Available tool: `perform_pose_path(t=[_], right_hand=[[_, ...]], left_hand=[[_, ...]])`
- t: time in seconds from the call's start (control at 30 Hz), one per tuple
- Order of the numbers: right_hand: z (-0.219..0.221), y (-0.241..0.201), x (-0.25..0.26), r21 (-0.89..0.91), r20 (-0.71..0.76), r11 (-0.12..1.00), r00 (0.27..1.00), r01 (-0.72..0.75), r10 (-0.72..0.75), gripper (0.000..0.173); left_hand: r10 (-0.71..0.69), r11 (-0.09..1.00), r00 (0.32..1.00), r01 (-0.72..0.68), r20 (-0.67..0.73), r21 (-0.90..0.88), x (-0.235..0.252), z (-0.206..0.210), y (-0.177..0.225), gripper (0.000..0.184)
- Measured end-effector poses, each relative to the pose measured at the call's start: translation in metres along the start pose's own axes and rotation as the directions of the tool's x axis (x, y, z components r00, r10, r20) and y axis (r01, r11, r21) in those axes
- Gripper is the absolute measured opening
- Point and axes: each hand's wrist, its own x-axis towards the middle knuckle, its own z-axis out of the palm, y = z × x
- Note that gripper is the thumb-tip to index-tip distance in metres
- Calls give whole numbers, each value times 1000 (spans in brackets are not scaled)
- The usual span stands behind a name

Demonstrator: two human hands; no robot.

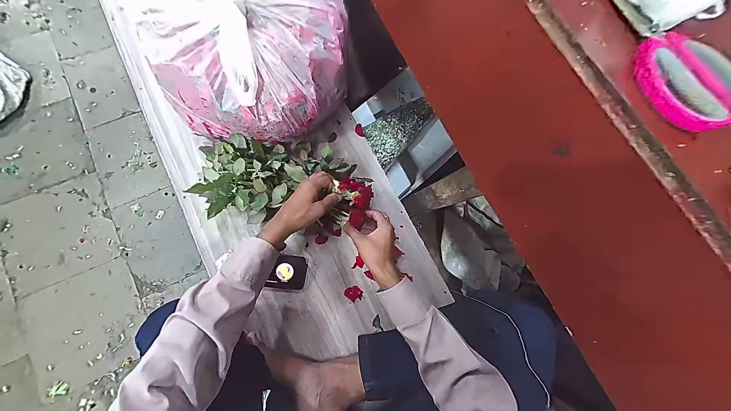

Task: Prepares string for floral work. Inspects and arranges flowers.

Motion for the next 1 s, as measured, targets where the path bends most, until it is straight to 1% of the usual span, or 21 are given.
perform_pose_path(t=[0.07,0.1,0.17,0.23,0.37,0.4,0.47,0.53,0.6,0.7,0.73,0.8,0.87,0.9,0.93,1.0], right_hand=[[0,-2,-7,87,-2,995,999,38,-38,47],[0,-4,-7,129,-6,989,997,73,-73,47],[0,-5,-7,181,6,975,991,128,-132,48],[-1,-4,-4,210,27,963,984,168,-177,53],[-9,-1,0,274,100,947,974,170,-204,57],[-11,-1,1,287,116,942,970,172,-213,56],[-13,-1,1,288,119,939,966,188,-230,47],[-12,-1,1,269,95,942,967,202,-235,39],[-11,0,2,255,86,945,968,207,-235,37],[-15,0,3,191,153,967,969,166,-196,46],[-14,0,3,175,151,972,971,157,-184,47],[-11,0,3,202,119,970,980,133,-159,41],[-9,2,3,291,106,951,985,102,-138,32],[-10,2,3,314,108,945,986,86,-125,30],[-10,3,3,313,101,946,987,84,-121,30],[-10,4,2,270,54,954,988,128,-148,29]], left_hand=[[39,996,997,-45,73,73,0,3,-5,21],[60,991,994,-70,95,111,2,4,-6,26],[92,985,989,-108,118,133,3,8,-9,30],[106,983,985,-124,134,134,3,9,-10,32],[58,983,986,-83,158,161,3,9,-9,28],[47,983,986,-73,159,166,4,10,-7,28],[29,982,987,-58,161,179,3,10,-6,29],[20,980,988,-50,156,194,3,13,-6,31],[4,972,989,-38,145,230,3,16,-4,32],[-14,952,990,-31,144,304,4,18,-2,30],[-4,947,991,-40,136,319,3,20,-2,30],[16,946,992,-55,124,319,3,22,-5,29],[2,957,990,-42,138,287,2,21,-5,27],[-12,963,989,-29,147,269,1,20,-4,27],[-22,966,988,-18,150,259,1,20,-4,27],[-36,965,989,-3,143,264,2,21,-4,28]])
